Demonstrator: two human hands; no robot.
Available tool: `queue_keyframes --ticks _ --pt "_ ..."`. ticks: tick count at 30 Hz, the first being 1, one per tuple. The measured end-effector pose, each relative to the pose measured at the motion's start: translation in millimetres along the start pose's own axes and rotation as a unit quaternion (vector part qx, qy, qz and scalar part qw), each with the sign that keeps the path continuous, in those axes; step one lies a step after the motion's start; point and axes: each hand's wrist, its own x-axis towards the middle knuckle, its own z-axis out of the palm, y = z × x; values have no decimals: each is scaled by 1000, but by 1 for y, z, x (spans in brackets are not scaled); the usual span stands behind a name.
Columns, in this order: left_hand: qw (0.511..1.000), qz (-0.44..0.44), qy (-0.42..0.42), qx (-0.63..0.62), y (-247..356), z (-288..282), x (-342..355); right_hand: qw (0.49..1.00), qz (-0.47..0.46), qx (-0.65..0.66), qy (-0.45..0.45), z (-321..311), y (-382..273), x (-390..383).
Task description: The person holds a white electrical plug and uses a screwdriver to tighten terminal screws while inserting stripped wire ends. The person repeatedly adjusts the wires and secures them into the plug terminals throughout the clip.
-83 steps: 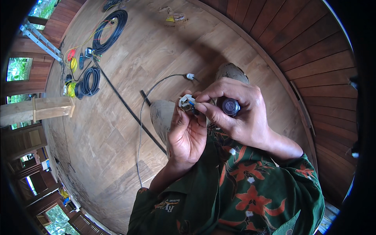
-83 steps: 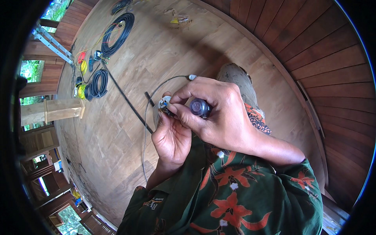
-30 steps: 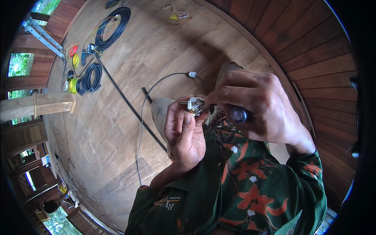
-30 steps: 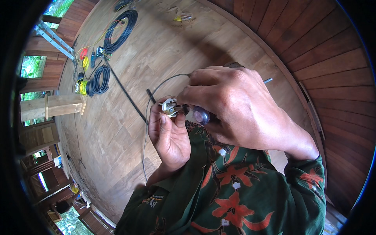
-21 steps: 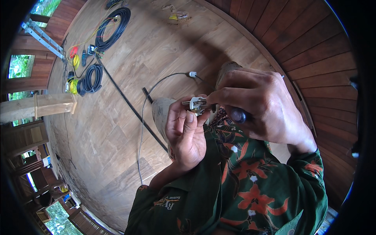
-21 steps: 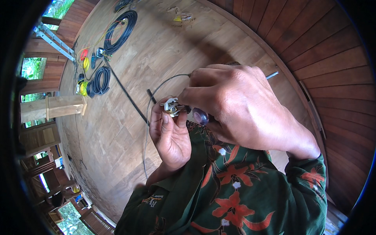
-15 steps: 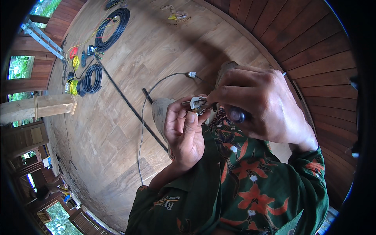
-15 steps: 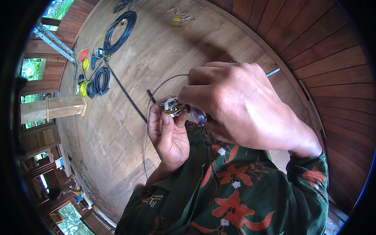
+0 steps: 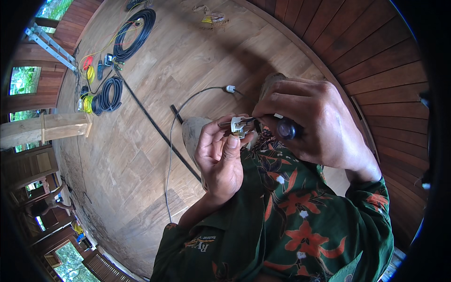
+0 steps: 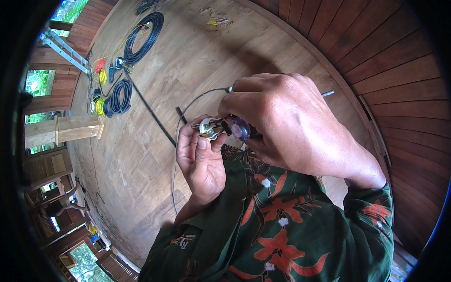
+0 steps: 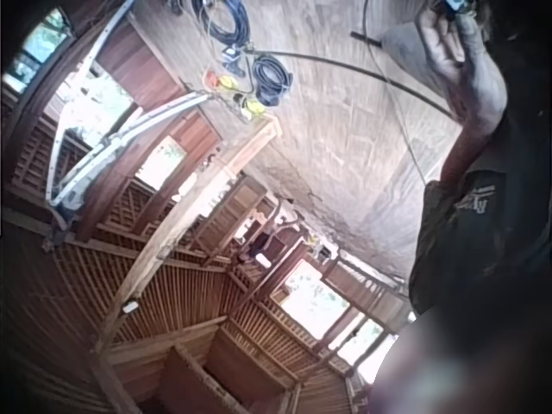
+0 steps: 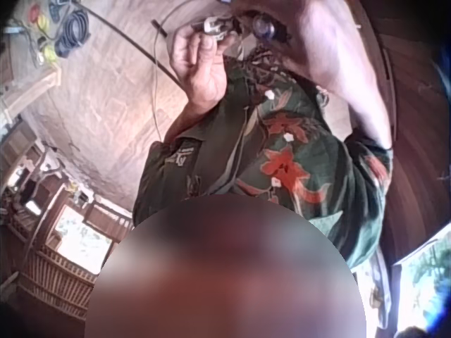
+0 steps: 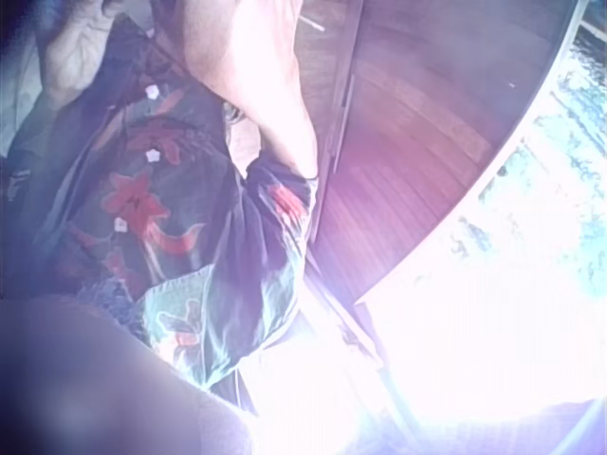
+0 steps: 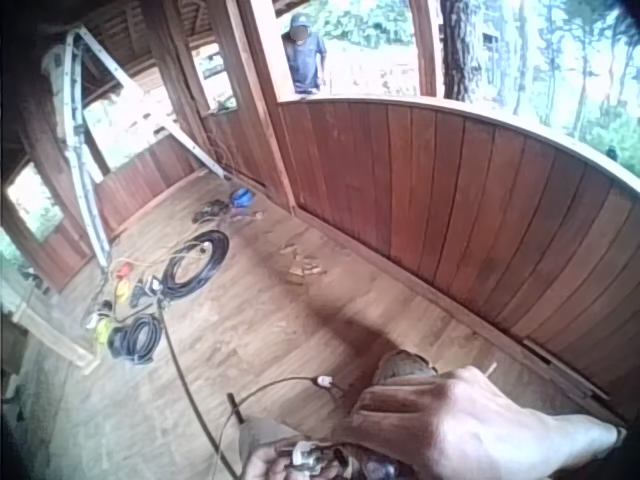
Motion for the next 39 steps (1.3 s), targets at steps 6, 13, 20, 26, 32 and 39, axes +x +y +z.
queue_keyframes --ticks 6,13,20,26,32,39 --pt "1000 0 -5 14 -1 -1 1 1000 1 5 3 4 0 0" --pt "1000 -6 -2 26 1 -1 0 1000 -2 27 -10 7 1 -2" --pt "999 -41 -9 8 1 -2 -1 999 -2 21 -37 2 4 -1" --pt "998 -47 -16 -29 -2 0 -4 998 -17 35 -45 -4 8 1" --pt "997 -43 -43 44 1 -1 -1 997 0 64 -44 -3 12 1" --pt "998 -61 -7 -8 -4 -3 0 996 25 90 5 16 15 -3"
